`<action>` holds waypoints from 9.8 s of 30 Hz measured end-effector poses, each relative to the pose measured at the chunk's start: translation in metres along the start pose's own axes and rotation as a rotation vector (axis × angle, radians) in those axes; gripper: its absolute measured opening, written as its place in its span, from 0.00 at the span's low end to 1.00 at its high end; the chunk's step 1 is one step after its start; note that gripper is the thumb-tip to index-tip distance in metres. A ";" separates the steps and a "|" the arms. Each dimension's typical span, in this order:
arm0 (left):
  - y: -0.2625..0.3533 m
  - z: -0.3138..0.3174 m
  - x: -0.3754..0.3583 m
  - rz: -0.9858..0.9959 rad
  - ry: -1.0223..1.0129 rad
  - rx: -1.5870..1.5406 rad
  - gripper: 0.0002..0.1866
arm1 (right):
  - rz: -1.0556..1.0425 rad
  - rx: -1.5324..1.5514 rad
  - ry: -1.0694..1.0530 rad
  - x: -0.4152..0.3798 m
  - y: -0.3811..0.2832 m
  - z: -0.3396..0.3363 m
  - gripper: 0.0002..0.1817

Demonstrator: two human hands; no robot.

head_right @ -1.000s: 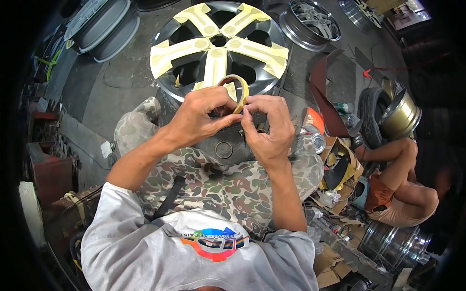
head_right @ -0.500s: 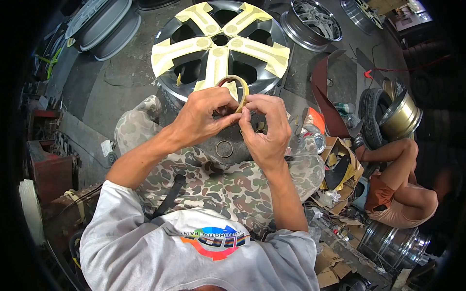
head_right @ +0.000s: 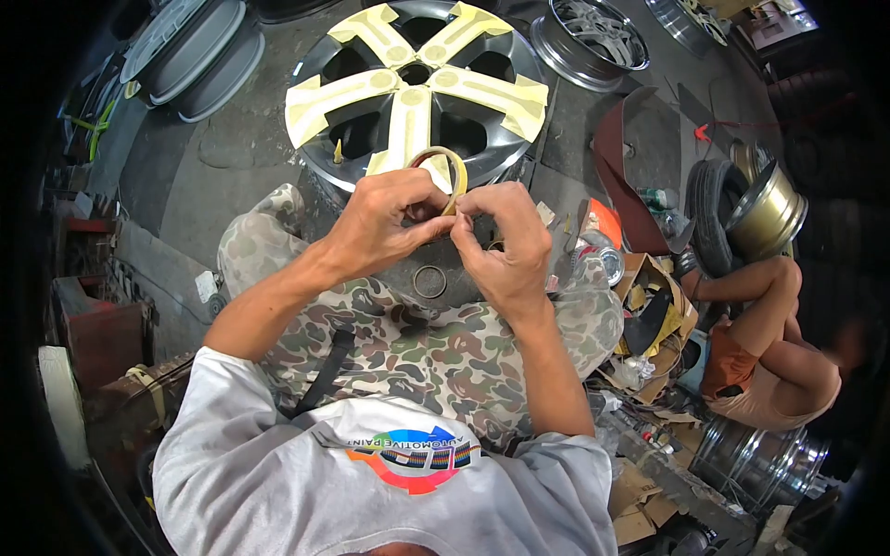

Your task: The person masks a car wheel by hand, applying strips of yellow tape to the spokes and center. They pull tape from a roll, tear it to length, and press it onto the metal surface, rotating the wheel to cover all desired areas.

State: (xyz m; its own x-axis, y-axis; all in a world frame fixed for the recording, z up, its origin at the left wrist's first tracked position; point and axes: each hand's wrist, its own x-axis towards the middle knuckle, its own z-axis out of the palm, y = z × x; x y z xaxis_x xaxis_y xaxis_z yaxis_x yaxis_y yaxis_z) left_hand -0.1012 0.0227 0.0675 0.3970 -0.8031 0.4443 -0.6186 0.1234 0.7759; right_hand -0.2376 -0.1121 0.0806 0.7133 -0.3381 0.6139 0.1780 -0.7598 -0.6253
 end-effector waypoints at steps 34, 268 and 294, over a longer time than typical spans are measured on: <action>-0.003 -0.007 0.002 0.123 -0.045 0.110 0.10 | -0.097 -0.061 -0.021 0.002 0.006 0.003 0.15; -0.178 -0.146 -0.078 -0.596 0.475 -0.294 0.14 | 0.211 0.160 -0.354 -0.062 -0.032 0.074 0.15; -0.011 -0.143 -0.028 -0.504 0.177 0.041 0.11 | 0.026 0.808 0.011 -0.086 -0.088 0.002 0.21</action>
State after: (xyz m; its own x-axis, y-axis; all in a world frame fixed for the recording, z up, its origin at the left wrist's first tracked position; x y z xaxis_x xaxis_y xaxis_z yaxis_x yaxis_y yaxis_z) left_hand -0.0086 0.1269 0.1104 0.7577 -0.6460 0.0924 -0.3465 -0.2783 0.8958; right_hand -0.3131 -0.0152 0.0815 0.7182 -0.3584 0.5965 0.5994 -0.1169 -0.7919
